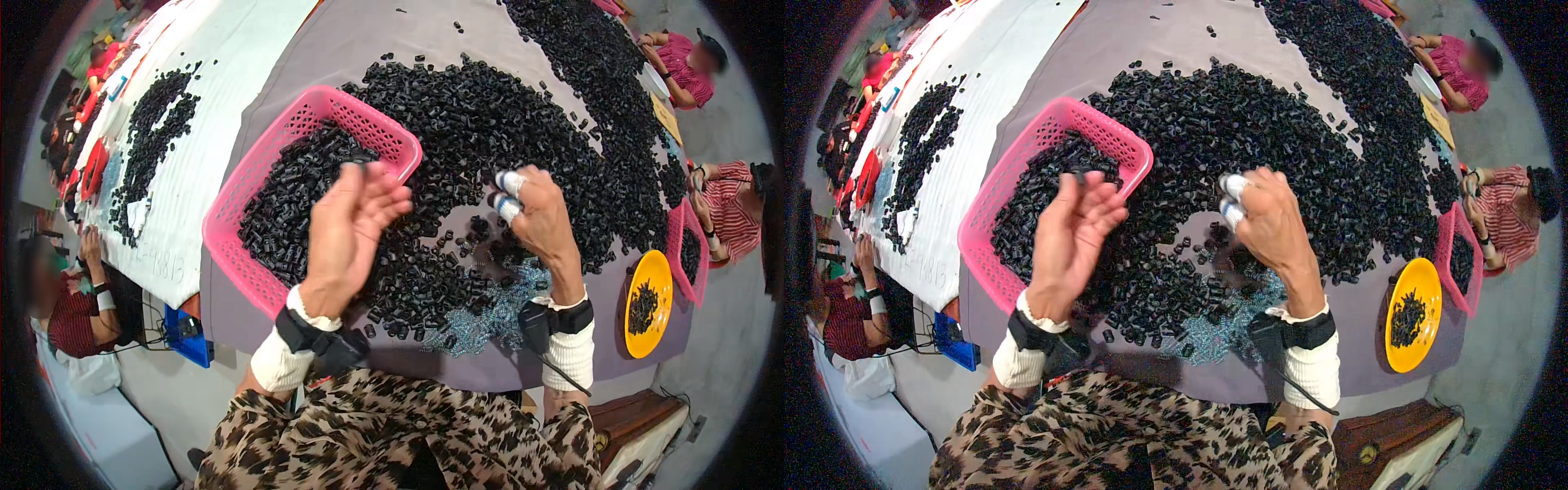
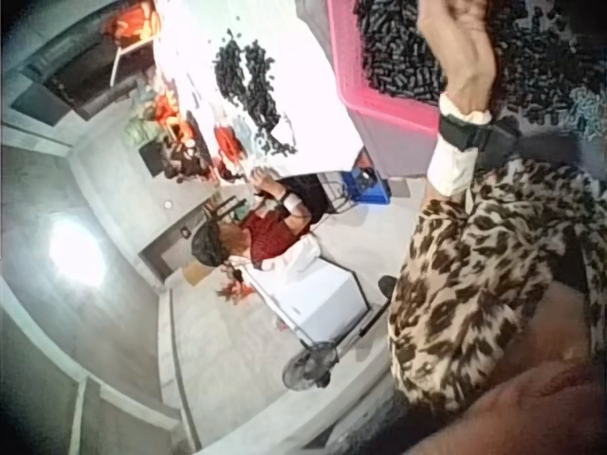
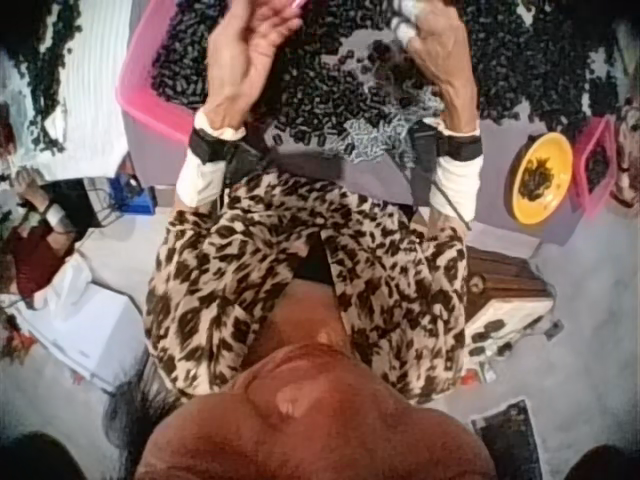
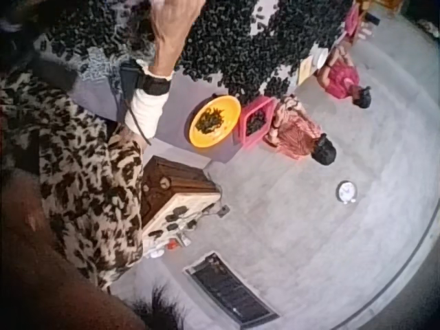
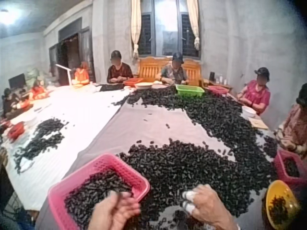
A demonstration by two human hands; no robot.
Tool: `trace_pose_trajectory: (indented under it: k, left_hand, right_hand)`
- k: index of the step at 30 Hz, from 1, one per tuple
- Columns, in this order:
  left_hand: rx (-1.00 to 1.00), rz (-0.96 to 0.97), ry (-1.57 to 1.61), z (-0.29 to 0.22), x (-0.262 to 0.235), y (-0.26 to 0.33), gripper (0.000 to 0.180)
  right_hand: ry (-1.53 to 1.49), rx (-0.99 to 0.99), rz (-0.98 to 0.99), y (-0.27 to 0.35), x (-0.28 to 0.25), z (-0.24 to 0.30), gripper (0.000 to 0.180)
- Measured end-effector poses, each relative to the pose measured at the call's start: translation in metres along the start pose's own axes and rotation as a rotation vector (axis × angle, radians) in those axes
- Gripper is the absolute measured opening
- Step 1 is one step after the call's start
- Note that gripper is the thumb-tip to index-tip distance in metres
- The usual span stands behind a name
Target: Sorting and assembling small black shoe components from a pile on a table.
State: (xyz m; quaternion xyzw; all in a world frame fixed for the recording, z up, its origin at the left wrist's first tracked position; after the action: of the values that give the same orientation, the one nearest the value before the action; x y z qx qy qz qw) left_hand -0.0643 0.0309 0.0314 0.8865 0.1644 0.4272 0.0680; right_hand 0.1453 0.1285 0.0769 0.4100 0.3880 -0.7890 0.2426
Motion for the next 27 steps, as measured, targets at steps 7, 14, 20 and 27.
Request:
trace_pose_trajectory:
  k: [7, 14, 20, 27]
  left_hand:
    - [-0.149, 0.044, -0.139, 0.012, -0.003, 0.008, 0.038]
    - [-0.293, 0.101, -0.273, 0.035, 0.004, 0.011, 0.029]
    - [-0.319, 0.126, -0.31, 0.039, 0.005, 0.008, 0.027]
    - [-0.35, 0.128, -0.33, 0.047, 0.008, 0.006, 0.024]
  right_hand:
    - [0.097, 0.056, 0.139, 0.043, 0.037, -0.021, 0.011]
    - [0.152, 0.041, 0.162, 0.045, 0.052, -0.017, 0.017]
    - [0.291, 0.11, 0.153, 0.047, 0.037, -0.029, 0.016]
    - [0.262, -0.012, 0.215, 0.04, 0.058, -0.015, 0.016]
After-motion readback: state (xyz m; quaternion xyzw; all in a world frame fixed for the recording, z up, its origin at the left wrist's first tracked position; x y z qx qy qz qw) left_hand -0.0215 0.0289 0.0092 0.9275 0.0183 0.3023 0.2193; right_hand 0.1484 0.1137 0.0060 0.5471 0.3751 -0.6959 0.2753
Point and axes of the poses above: each hand's wrist, its own y-axis away from the middle knuckle, its own x-axis out of the palm, z = x × y, the point moved 5 cm from there along -y, towards the middle knuckle, and after that the axes turned 3 degrees about -x, right-handed, at the moved point
